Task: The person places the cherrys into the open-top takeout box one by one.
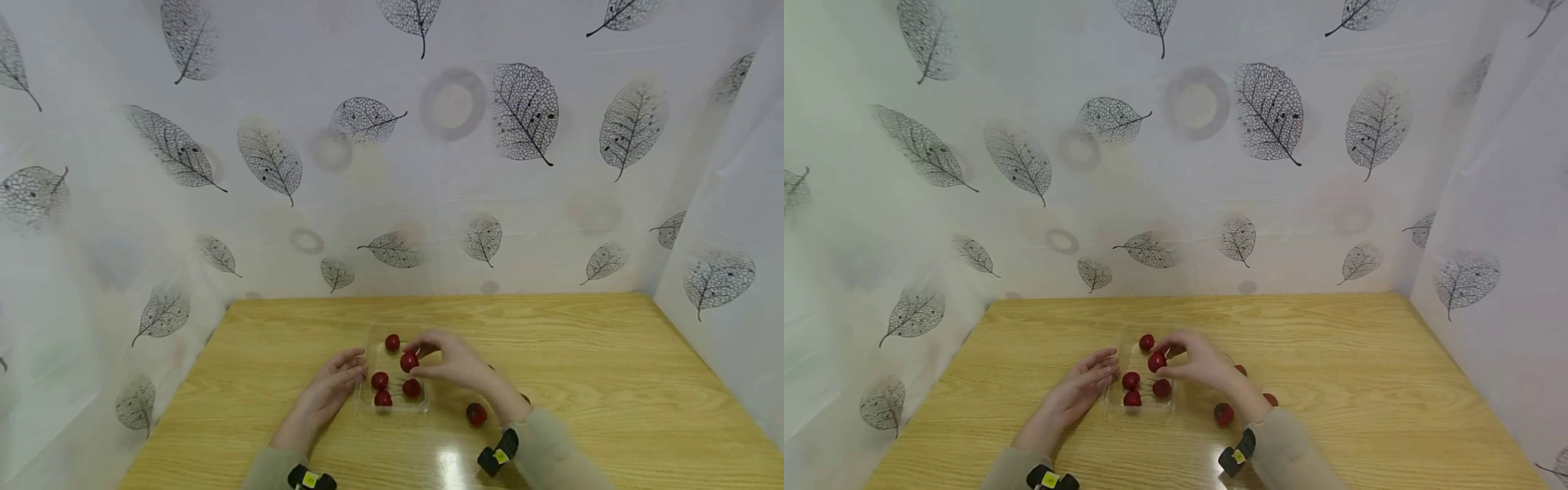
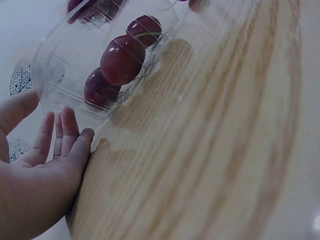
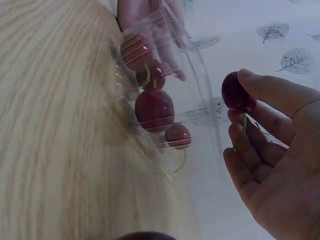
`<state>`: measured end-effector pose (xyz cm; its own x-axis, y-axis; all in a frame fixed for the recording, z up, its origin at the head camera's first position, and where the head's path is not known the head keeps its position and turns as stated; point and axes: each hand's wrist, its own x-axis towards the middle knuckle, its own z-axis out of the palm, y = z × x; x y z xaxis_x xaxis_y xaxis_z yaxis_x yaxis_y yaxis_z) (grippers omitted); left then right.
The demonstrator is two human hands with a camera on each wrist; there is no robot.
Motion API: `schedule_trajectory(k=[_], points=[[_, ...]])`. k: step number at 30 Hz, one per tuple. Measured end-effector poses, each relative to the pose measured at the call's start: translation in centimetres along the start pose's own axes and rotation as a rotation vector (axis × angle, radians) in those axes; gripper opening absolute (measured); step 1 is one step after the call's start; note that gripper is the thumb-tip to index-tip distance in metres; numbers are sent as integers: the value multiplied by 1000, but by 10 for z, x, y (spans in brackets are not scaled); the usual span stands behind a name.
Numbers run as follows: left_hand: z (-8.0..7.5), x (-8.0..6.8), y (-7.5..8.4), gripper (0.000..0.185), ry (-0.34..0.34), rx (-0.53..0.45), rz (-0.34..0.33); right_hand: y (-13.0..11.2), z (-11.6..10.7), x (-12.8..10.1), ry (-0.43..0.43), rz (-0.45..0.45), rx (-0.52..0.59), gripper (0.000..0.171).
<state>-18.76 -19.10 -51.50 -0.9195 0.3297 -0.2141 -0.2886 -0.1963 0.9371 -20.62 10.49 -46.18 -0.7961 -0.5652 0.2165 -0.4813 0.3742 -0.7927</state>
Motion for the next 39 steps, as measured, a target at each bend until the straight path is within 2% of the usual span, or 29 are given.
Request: schedule_trajectory(k=[8,20,28,35,39], points=[[1,-1,2,60,-3,-3,-6,-4,10,5,-19,0,11,38],[1,-1,3,58,2,-2,-8,0,21,9,-17,-15,-45,35],[1,0,2,59,-1,-8,-8,5,28,9,-18,-43,-134,33],[1,-1,2,58,-4,-6,-15,5,33,10,-17,-103,-256,34],[1,-1,2,56,-11,-3,-8,4,34,10,-2,-129,-290,34]])
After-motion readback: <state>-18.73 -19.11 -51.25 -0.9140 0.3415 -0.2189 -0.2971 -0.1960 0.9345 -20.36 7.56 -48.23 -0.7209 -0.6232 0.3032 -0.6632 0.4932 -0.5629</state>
